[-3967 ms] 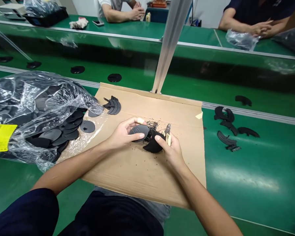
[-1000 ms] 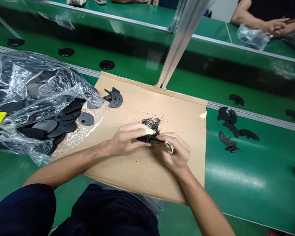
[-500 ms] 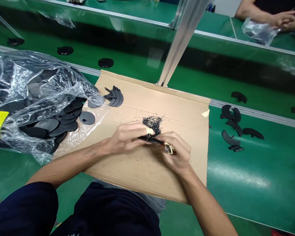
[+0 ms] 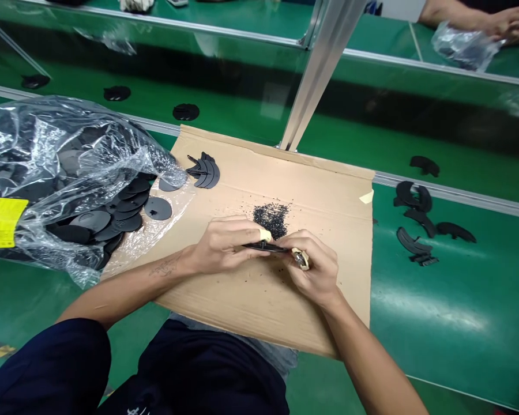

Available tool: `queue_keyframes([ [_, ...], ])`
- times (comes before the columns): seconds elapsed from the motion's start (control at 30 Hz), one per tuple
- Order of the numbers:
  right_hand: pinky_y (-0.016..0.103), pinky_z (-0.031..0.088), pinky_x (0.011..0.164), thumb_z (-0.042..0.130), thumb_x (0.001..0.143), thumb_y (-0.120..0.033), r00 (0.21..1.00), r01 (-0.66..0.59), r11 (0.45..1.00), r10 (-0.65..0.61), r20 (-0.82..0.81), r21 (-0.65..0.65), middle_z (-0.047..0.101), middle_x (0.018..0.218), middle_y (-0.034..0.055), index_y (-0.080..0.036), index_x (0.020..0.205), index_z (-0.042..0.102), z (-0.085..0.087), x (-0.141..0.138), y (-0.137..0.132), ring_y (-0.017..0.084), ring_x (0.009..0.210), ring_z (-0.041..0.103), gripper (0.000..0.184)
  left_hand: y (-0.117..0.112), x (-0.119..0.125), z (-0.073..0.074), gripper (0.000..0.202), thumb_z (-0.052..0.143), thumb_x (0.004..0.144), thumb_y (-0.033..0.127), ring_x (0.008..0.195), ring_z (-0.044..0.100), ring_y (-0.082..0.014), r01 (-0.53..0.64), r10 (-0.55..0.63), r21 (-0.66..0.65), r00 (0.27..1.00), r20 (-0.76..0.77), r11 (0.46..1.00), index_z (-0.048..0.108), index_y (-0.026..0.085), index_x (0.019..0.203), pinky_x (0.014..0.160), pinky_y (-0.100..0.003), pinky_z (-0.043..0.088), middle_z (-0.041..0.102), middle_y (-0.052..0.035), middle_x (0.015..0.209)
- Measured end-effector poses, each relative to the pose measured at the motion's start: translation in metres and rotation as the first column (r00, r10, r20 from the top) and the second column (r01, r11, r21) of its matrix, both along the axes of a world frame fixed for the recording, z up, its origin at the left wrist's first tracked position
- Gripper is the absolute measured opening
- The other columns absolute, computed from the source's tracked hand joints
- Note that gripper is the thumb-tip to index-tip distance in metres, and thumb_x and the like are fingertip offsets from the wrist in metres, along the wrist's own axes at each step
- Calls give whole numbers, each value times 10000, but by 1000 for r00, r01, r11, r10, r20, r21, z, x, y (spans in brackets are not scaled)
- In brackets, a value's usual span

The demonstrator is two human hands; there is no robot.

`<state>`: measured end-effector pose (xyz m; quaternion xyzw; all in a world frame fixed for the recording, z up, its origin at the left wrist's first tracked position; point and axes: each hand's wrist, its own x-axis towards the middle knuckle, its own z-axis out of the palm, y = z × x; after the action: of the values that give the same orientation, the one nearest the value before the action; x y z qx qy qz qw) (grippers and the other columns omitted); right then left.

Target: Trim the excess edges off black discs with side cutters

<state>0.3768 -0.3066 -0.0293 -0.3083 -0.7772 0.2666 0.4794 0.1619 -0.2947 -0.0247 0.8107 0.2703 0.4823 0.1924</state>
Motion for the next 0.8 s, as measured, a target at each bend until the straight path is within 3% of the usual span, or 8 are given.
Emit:
queue_keyframes([
  [0.2,322,557,688,689,871,-83,997,47,996,-52,-64,-78,728,887,26,-237,944,668,2,-2,0,166,783,694,172,0,2,1,299,747,901,339,905,736,-174,29,-28,-66,999,18,997,712,167,1143,805,-306,616,778,-90,981],
  [0.33,326,563,719,707,873,-117,994,54,991,-65,-86,-121,729,890,17,-242,934,659,3,-2,2,165,795,691,147,0,3,-3,236,682,951,250,895,738,-156,5,-1,-112,999,32,994,701,168,1172,797,-289,618,781,-81,988],
  [0.57,361,567,778,671,898,-182,999,41,983,-41,7,-177,728,958,47,-236,981,671,5,1,6,194,867,691,99,4,-3,-4,221,656,944,189,919,698,-161,-31,30,-18,998,-52,999,685,154,1160,806,-308,589,748,-79,975],
  [0.67,351,555,761,625,909,-148,994,99,986,-91,63,-133,707,954,53,-233,995,659,4,5,10,196,872,681,125,6,-8,-1,238,646,936,178,936,684,-164,-36,32,-35,994,-107,999,681,175,1172,817,-317,577,734,-67,991],
  [0.8,373,537,765,562,912,-128,951,147,988,-155,268,50,684,963,83,-214,1056,632,-1,10,13,227,903,650,182,8,-11,0,255,635,947,190,930,667,-164,4,-12,-53,987,-160,999,667,198,1200,823,-325,565,717,-57,993],
])
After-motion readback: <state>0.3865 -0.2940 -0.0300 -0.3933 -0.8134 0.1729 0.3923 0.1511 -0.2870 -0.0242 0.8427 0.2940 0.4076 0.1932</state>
